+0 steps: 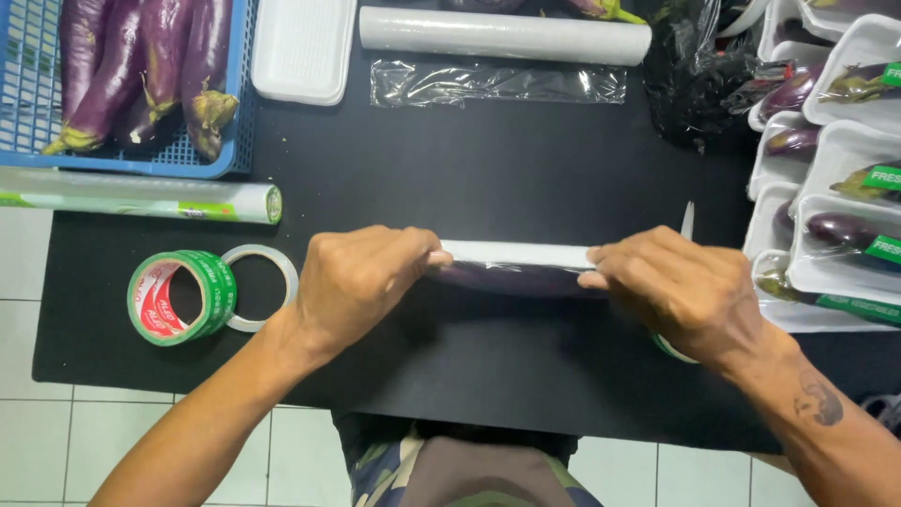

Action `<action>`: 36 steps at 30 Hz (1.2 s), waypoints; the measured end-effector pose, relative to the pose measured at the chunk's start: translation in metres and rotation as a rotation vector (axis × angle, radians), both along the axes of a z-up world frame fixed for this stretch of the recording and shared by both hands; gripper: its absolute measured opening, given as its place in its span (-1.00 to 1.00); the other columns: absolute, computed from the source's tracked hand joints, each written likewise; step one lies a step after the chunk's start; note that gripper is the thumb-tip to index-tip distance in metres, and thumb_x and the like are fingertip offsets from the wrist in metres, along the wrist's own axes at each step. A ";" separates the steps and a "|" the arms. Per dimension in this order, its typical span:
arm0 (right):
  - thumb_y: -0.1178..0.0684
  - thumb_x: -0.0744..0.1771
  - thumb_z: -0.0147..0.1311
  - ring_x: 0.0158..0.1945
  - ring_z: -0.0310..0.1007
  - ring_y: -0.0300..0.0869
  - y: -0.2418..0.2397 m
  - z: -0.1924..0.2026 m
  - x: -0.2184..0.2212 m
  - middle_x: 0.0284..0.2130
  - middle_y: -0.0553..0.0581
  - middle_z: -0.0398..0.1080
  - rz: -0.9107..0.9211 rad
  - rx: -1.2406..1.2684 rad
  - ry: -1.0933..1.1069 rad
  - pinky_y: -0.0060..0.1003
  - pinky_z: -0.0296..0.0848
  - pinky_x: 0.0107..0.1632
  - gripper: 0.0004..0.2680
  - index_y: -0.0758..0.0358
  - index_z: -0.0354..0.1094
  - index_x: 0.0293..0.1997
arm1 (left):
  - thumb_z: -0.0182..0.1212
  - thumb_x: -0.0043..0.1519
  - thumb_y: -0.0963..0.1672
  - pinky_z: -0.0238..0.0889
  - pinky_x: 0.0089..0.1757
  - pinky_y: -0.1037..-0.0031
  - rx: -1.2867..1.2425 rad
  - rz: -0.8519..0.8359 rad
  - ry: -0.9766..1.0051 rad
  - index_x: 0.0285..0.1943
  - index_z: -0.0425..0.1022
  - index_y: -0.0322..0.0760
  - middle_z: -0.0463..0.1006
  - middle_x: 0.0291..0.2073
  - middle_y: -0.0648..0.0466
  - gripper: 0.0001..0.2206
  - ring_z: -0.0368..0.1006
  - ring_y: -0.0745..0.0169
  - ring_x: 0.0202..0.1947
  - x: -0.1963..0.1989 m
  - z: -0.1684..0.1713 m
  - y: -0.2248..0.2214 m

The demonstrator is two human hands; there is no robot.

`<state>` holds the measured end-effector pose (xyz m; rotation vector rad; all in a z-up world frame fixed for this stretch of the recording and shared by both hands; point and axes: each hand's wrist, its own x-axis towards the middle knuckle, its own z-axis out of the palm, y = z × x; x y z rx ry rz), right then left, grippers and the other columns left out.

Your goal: The person places an eggplant onto a foam tray and wraps it in plastic film, securing the film on the underside of the tray by hand.

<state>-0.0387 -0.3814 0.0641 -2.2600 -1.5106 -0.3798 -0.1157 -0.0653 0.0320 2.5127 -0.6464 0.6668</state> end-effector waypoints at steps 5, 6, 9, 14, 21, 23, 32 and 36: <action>0.13 0.37 0.19 -0.39 0.48 -0.14 -0.003 -0.009 -0.033 -0.28 0.13 0.56 -0.017 0.032 -0.003 -0.32 0.39 -0.33 -0.92 0.33 0.42 -0.21 | 0.27 0.38 -0.20 0.08 -0.55 0.52 -0.014 -0.018 -0.102 -0.30 0.49 -0.15 0.39 -0.61 0.20 -0.84 0.26 0.36 -0.65 -0.033 -0.008 -0.008; 0.14 0.38 0.18 -0.39 0.45 -0.14 -0.003 -0.009 -0.037 -0.23 0.15 0.57 -0.031 0.041 -0.009 -0.33 0.40 -0.30 -0.92 0.33 0.42 -0.21 | 0.26 0.37 -0.24 0.12 -0.52 0.55 -0.020 -0.024 -0.133 -0.31 0.49 -0.16 0.36 -0.61 0.21 -0.82 0.21 0.36 -0.65 -0.037 -0.008 -0.010; 0.16 0.39 0.11 -0.36 0.47 -0.17 -0.003 -0.006 -0.048 -0.24 0.07 0.58 -0.038 0.014 0.026 -0.34 0.42 -0.29 -0.93 0.30 0.44 -0.25 | 0.26 0.37 -0.16 0.40 -0.39 0.59 -0.080 0.010 -0.107 -0.25 0.51 -0.29 0.70 -0.19 0.08 -0.86 0.63 0.34 -0.34 -0.047 -0.007 -0.013; 0.10 0.39 0.10 -0.37 0.49 -0.15 -0.006 -0.010 -0.057 -0.34 0.02 0.54 -0.092 0.014 0.128 -0.31 0.39 -0.34 -0.92 0.27 0.43 -0.20 | 0.25 0.37 -0.12 0.27 -0.46 0.48 -0.157 0.038 0.173 -0.23 0.47 -0.25 0.58 -0.46 0.14 -0.86 0.47 0.27 -0.54 -0.052 -0.007 -0.008; 0.07 0.36 0.15 -0.39 0.47 -0.19 -0.010 -0.013 -0.051 -0.41 0.05 0.51 -0.099 -0.046 0.372 -0.30 0.41 -0.31 -0.92 0.21 0.42 -0.28 | 0.29 0.29 -0.02 0.18 -0.40 0.43 -0.270 0.158 0.700 -0.35 0.58 -0.15 0.53 -0.65 0.18 -0.79 0.27 0.24 -0.66 -0.033 0.000 -0.002; 0.06 0.35 0.17 -0.41 0.45 -0.22 -0.009 -0.013 -0.045 -0.44 0.03 0.49 -0.129 -0.056 0.466 -0.34 0.37 -0.33 -0.91 0.19 0.44 -0.30 | 0.28 0.29 -0.02 0.22 -0.38 0.46 -0.288 0.170 0.731 -0.37 0.59 -0.13 0.54 -0.69 0.20 -0.78 0.32 0.30 -0.67 -0.031 0.005 -0.004; 0.00 0.30 0.26 -0.38 0.46 -0.32 0.003 -0.014 -0.017 -0.46 -0.06 0.53 -0.334 -0.183 0.998 -0.41 0.34 -0.22 -0.84 0.16 0.50 -0.50 | 0.34 0.21 -0.01 0.13 -0.44 0.54 -0.416 0.287 1.002 -0.51 0.59 -0.12 0.57 -0.67 0.22 -0.75 0.30 0.44 -0.69 -0.016 0.013 -0.004; -0.02 0.29 0.28 -0.35 0.48 -0.29 0.006 -0.017 -0.011 -0.46 -0.05 0.52 -0.380 -0.211 1.126 -0.39 0.35 -0.16 -0.82 0.17 0.49 -0.52 | 0.36 0.20 -0.02 0.09 -0.46 0.55 -0.462 0.360 1.123 -0.56 0.53 -0.15 0.59 -0.59 0.25 -0.71 0.20 0.47 -0.67 -0.009 0.015 -0.006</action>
